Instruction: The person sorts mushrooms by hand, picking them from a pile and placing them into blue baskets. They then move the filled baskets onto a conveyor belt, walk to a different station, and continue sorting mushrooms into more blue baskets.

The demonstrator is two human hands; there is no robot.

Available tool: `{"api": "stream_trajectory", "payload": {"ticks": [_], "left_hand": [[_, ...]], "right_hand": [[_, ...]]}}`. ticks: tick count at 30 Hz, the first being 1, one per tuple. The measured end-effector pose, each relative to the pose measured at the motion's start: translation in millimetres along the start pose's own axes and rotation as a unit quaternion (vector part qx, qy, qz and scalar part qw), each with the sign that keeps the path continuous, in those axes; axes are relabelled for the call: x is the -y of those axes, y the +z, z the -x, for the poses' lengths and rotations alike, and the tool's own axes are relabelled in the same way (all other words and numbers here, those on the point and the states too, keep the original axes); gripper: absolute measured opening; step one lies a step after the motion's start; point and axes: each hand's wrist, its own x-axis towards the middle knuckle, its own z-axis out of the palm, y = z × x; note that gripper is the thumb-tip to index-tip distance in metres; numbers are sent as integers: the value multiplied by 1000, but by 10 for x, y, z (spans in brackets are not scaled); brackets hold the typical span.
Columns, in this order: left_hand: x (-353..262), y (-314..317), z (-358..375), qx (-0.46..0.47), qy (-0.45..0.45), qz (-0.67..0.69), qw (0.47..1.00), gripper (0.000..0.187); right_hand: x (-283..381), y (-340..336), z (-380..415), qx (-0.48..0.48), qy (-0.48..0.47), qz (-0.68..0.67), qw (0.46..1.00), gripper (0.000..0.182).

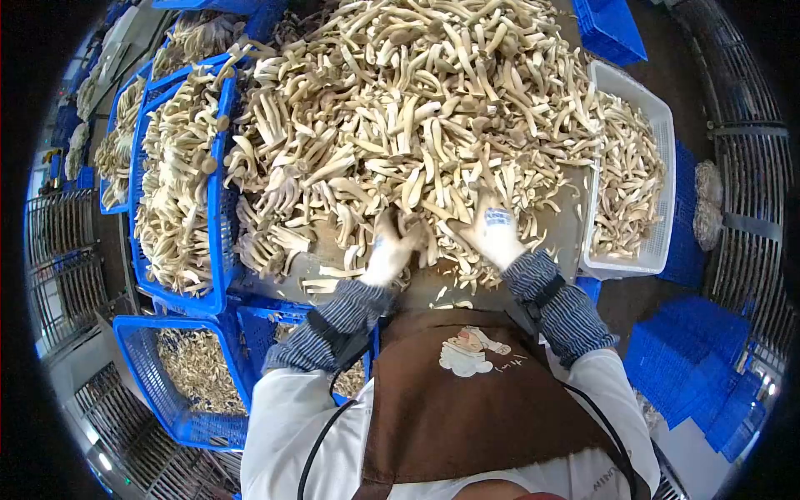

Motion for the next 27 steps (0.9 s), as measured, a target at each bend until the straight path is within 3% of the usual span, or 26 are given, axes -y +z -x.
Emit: {"api": "stream_trajectory", "payload": {"ticks": [1,2,4,6,8,9,10,11,12,13,14,15,17,18,19,20,21,22,24,27], "left_hand": [[123,81,-167,1,67,-31,997,52],[478,157,-429,-72,12,-105,992,60],[-172,144,-599,-23,-167,49,984,83],[-602,108,-814,-31,-179,17,983,76],[-895,-78,-992,-13,-131,140,981,70],[-1021,-66,-1076,-10,-67,311,948,70],[-1062,-150,-1161,-22,-41,295,954,69],[-1136,-218,-1165,-31,-15,279,960,69],[-1134,-202,-1069,-131,7,164,978,64],[-1169,-161,-867,-226,33,47,973,59],[-1003,-167,-720,-181,49,40,982,52],[-710,-159,-560,-137,64,36,988,45],[114,30,-131,-91,165,-138,972,34],[433,95,136,-25,191,-221,956,32],[629,157,287,41,215,-301,928,30],[592,250,311,107,283,-327,895,37],[511,349,329,173,348,-350,852,43],[511,428,285,189,337,-373,844,47],[360,628,94,81,359,-455,811,54],[130,824,-644,140,439,-514,723,55]], "right_hand": [[251,-220,-136,191,137,-93,968,94],[261,-100,-210,212,188,-210,936,91],[401,-168,-411,194,242,-424,851,73],[481,-401,-696,198,203,-485,827,74],[472,-689,-1062,200,194,-495,823,75],[462,-813,-1186,148,229,-499,823,78],[454,-940,-1310,94,261,-501,820,81],[250,-982,-1321,95,237,-600,758,71],[8,-998,-1178,35,113,-499,858,63],[-211,-917,-976,-6,61,-416,907,54],[-429,-834,-773,-56,17,-322,945,46],[-605,-634,-454,-84,49,-266,959,38],[-640,-462,427,-131,66,-277,949,40],[-712,-330,865,-129,2,-190,973,42],[-789,-237,1189,-64,-44,-163,984,54],[-746,-345,1286,185,9,-166,968,70],[-824,-16,1596,99,-82,-62,990,90],[-742,-13,1557,78,-27,-75,994,95],[-554,18,1203,25,31,-81,996,103],[-495,107,560,-16,41,-49,998,104]]}}
